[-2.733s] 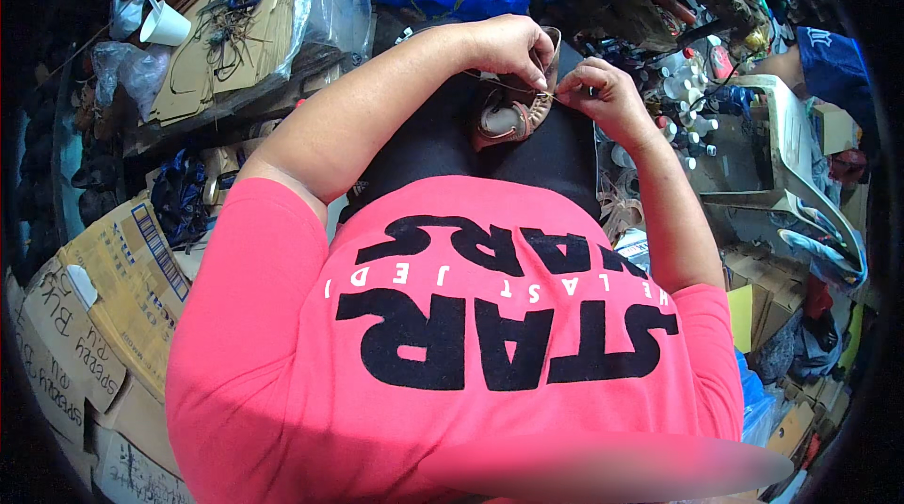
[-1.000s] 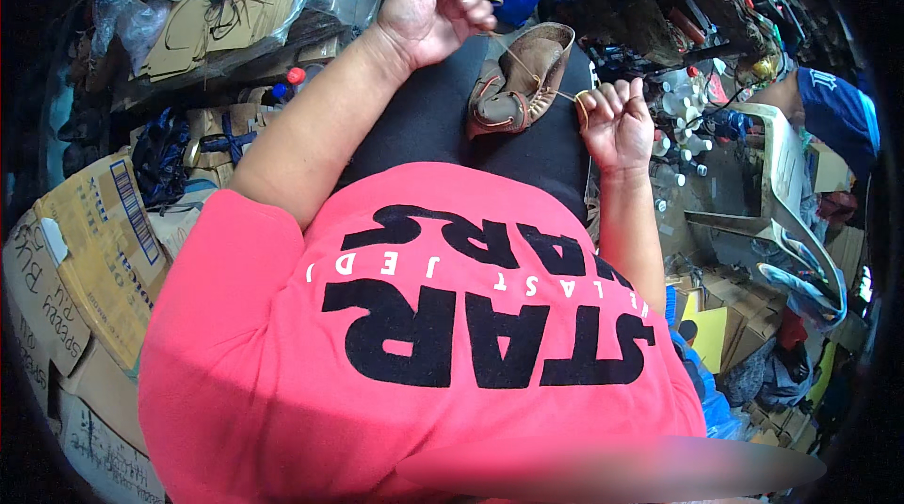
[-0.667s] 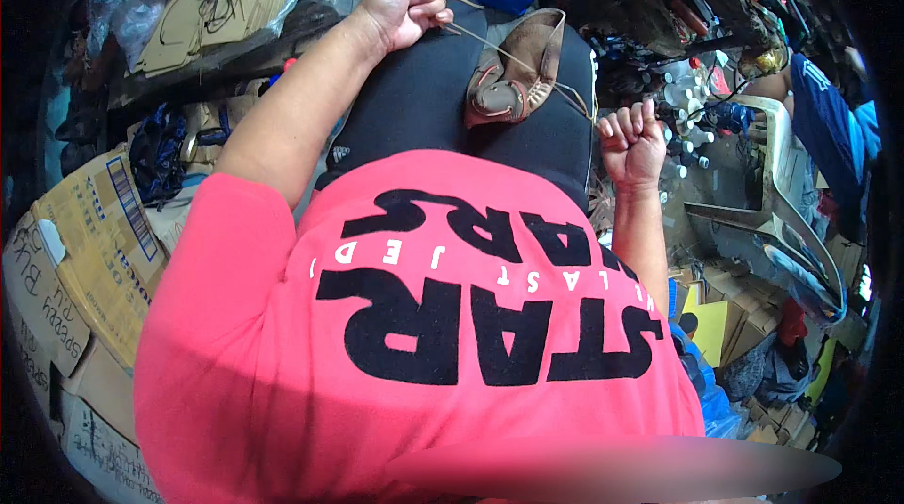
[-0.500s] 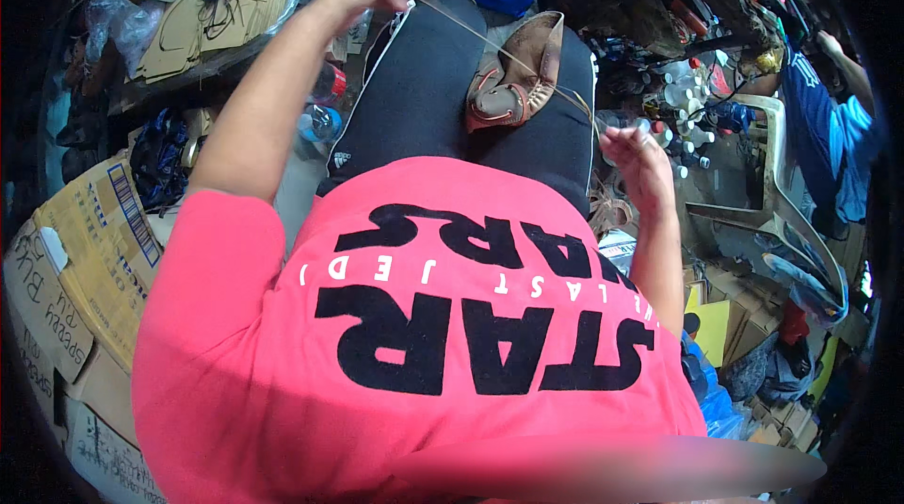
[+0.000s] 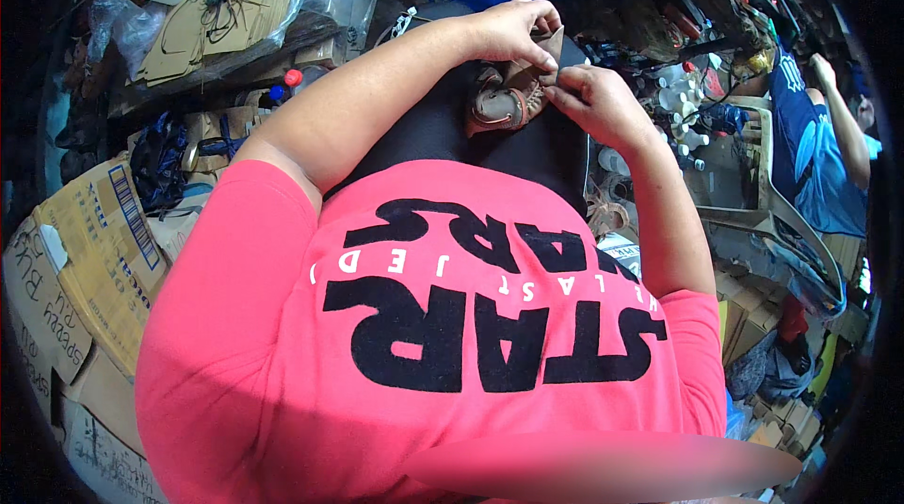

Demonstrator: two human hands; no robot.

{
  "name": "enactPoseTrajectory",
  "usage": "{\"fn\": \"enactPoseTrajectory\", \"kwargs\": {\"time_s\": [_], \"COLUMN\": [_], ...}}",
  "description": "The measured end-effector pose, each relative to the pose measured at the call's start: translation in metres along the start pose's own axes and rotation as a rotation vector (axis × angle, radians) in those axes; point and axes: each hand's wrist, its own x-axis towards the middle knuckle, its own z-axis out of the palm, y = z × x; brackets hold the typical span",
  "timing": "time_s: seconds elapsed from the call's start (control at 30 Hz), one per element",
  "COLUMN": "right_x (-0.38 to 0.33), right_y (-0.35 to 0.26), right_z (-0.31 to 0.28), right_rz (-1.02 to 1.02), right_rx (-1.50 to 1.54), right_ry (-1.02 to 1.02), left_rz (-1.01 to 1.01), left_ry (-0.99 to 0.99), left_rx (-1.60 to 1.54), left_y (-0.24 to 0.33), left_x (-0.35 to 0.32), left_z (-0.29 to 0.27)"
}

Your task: The recorder is hand-stitching a leather shoe upper using a needle and thread in a workshop setting.

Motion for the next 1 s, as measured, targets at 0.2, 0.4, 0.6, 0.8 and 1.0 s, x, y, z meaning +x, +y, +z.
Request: {"fn": "enactPoseTrajectory", "kwargs": {"time_s": [0.2,0.4,0.6,0.8,1.0], "right_x": [-0.017,-0.065,-0.049,-0.033,-0.029], "right_y": [0.007,0.012,0.000,0.002,0.003], "right_z": [0.009,-0.004,0.009,0.017,0.016], "right_rz": [-0.024,0.185,0.087,0.086,0.115], "right_rx": [0.089,0.504,0.300,0.240,0.172], "right_ry": [0.046,0.245,0.316,0.274,0.266], "left_rz": [0.003,0.003,-0.048,-0.094,-0.143], "left_ry": [0.034,0.047,-0.180,-0.296,-0.398], "left_rx": [-0.016,-0.011,-0.263,-0.395,-0.423], "left_y": [-0.007,-0.003,-0.005,-0.001,-0.002], "left_x": [-0.006,-0.007,0.002,-0.002,-0.003], "left_z": [0.014,0.006,-0.010,-0.016,-0.020]}}
